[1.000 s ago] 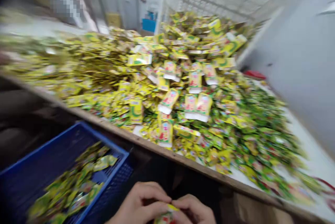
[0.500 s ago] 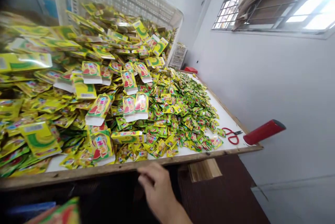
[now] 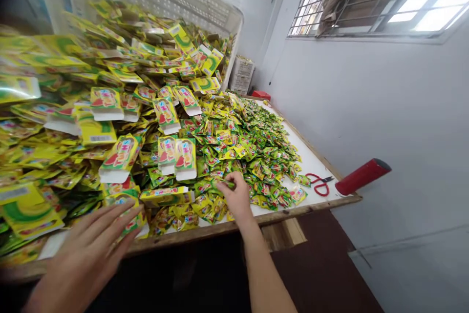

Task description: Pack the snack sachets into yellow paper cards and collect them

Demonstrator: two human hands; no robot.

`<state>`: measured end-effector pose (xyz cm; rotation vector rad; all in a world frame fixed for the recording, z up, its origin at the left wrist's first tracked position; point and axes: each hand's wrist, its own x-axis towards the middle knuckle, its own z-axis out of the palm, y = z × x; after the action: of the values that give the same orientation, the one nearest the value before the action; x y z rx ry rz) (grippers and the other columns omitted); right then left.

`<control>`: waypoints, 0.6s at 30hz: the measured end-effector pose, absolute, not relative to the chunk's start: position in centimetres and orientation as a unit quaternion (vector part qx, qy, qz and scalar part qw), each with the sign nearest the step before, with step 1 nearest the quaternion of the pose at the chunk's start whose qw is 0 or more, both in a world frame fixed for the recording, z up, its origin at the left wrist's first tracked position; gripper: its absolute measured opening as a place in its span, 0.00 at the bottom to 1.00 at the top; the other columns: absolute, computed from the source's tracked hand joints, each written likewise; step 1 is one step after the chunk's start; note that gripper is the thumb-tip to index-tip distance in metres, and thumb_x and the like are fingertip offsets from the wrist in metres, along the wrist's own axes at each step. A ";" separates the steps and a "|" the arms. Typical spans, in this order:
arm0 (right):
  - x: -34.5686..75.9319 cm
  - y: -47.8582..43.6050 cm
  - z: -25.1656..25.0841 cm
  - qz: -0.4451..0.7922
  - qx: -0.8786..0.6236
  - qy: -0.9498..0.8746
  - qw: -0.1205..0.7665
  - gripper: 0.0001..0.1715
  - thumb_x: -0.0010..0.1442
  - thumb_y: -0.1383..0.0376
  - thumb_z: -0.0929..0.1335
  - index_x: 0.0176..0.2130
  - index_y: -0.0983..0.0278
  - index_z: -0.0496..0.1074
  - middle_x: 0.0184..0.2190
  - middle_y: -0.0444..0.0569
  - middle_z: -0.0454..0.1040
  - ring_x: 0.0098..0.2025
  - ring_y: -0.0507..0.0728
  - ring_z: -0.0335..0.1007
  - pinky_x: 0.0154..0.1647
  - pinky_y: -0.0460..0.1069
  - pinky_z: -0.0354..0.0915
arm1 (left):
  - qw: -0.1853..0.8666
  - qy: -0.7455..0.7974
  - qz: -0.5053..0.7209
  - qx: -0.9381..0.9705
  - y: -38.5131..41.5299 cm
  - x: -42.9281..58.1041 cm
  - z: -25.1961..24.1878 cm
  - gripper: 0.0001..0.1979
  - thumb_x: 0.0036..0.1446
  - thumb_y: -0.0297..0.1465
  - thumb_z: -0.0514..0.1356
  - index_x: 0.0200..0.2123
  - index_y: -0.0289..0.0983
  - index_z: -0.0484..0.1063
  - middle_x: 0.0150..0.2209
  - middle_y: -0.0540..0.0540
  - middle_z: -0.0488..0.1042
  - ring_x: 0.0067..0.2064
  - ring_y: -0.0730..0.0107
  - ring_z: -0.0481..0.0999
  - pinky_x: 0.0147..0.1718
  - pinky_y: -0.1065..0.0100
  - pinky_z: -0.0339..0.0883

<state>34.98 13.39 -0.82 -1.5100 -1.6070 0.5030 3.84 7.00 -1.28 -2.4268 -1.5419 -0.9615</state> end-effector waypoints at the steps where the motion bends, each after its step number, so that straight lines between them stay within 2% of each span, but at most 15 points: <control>1: 36.3 13.2 -0.2 0.216 -0.594 -0.655 0.415 0.07 0.57 0.62 0.68 0.36 0.63 0.72 0.34 0.45 0.73 0.36 0.55 0.69 0.38 0.48 0.65 | 0.068 -0.504 -0.281 -0.814 8.2 5.5 -0.5 0.23 0.61 0.33 0.55 0.60 0.41 0.63 0.59 0.40 0.70 0.58 0.45 0.66 0.54 0.44 0.60; 3: 38.3 12.5 0.6 0.252 -0.570 -0.684 0.379 0.05 0.52 0.64 0.72 0.33 0.62 0.76 0.32 0.43 0.75 0.36 0.54 0.71 0.39 0.47 0.66 | 0.070 -0.505 -0.217 -0.832 10.6 8.4 1.0 0.19 0.61 0.30 0.54 0.55 0.38 0.66 0.57 0.37 0.70 0.57 0.43 0.65 0.50 0.45 0.60; 5: 39.0 11.9 0.1 0.279 -0.560 -0.699 0.346 0.09 0.46 0.67 0.75 0.32 0.61 0.78 0.28 0.40 0.75 0.32 0.53 0.71 0.34 0.45 0.65 | 0.054 -0.502 -0.189 -0.842 12.4 10.1 2.0 0.12 0.60 0.26 0.52 0.44 0.37 0.71 0.49 0.38 0.74 0.53 0.45 0.67 0.48 0.48 0.59; 6: 38.9 11.7 -0.6 0.283 -0.565 -0.697 0.339 0.11 0.45 0.67 0.76 0.33 0.61 0.78 0.26 0.40 0.74 0.30 0.53 0.70 0.31 0.44 0.64 | 0.043 -0.501 -0.182 -0.845 13.0 10.5 2.4 0.09 0.59 0.25 0.51 0.38 0.38 0.71 0.44 0.39 0.75 0.51 0.46 0.69 0.47 0.49 0.59; 8: 38.1 11.7 -2.2 0.274 -0.589 -0.681 0.338 0.15 0.46 0.66 0.75 0.38 0.62 0.78 0.23 0.39 0.71 0.26 0.52 0.67 0.25 0.44 0.61 | 0.025 -0.508 -0.178 -0.842 13.7 10.6 2.7 0.06 0.57 0.25 0.52 0.35 0.38 0.67 0.38 0.42 0.75 0.47 0.49 0.71 0.47 0.51 0.60; 11: 36.9 12.1 -4.1 0.253 -0.615 -0.668 0.335 0.16 0.49 0.68 0.73 0.41 0.64 0.77 0.24 0.41 0.70 0.26 0.53 0.66 0.27 0.46 0.62 | -0.014 -0.540 -0.180 -0.822 14.0 9.7 2.9 0.05 0.56 0.27 0.53 0.37 0.40 0.62 0.33 0.45 0.74 0.40 0.54 0.75 0.39 0.59 0.64; 14: 36.6 12.2 -4.2 0.238 -0.598 -0.695 0.321 0.15 0.49 0.71 0.74 0.40 0.63 0.78 0.30 0.45 0.74 0.34 0.56 0.70 0.37 0.49 0.65 | -0.057 -0.581 -0.194 -0.788 13.9 9.1 3.2 0.08 0.58 0.32 0.53 0.42 0.40 0.59 0.34 0.47 0.74 0.35 0.58 0.77 0.30 0.66 0.65; 15: 36.6 12.1 -3.9 0.233 -0.589 -0.706 0.317 0.15 0.49 0.72 0.74 0.39 0.62 0.77 0.33 0.46 0.74 0.37 0.57 0.70 0.40 0.49 0.65 | -0.067 -0.588 -0.205 -0.779 13.8 9.1 3.3 0.13 0.59 0.33 0.53 0.47 0.39 0.58 0.37 0.45 0.74 0.37 0.58 0.77 0.31 0.66 0.66; 18: 36.2 11.0 -2.8 0.214 -0.565 -0.730 0.319 0.13 0.50 0.74 0.73 0.37 0.62 0.75 0.40 0.49 0.71 0.42 0.58 0.67 0.45 0.51 0.63 | -0.066 -0.561 -0.243 -0.789 12.8 9.2 3.5 0.28 0.59 0.33 0.54 0.61 0.38 0.50 0.48 0.40 0.69 0.48 0.54 0.72 0.44 0.60 0.67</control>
<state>36.21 11.05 -2.81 -1.4857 -1.9213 0.5631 9.22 12.78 3.49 -2.5875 -1.8415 -0.7959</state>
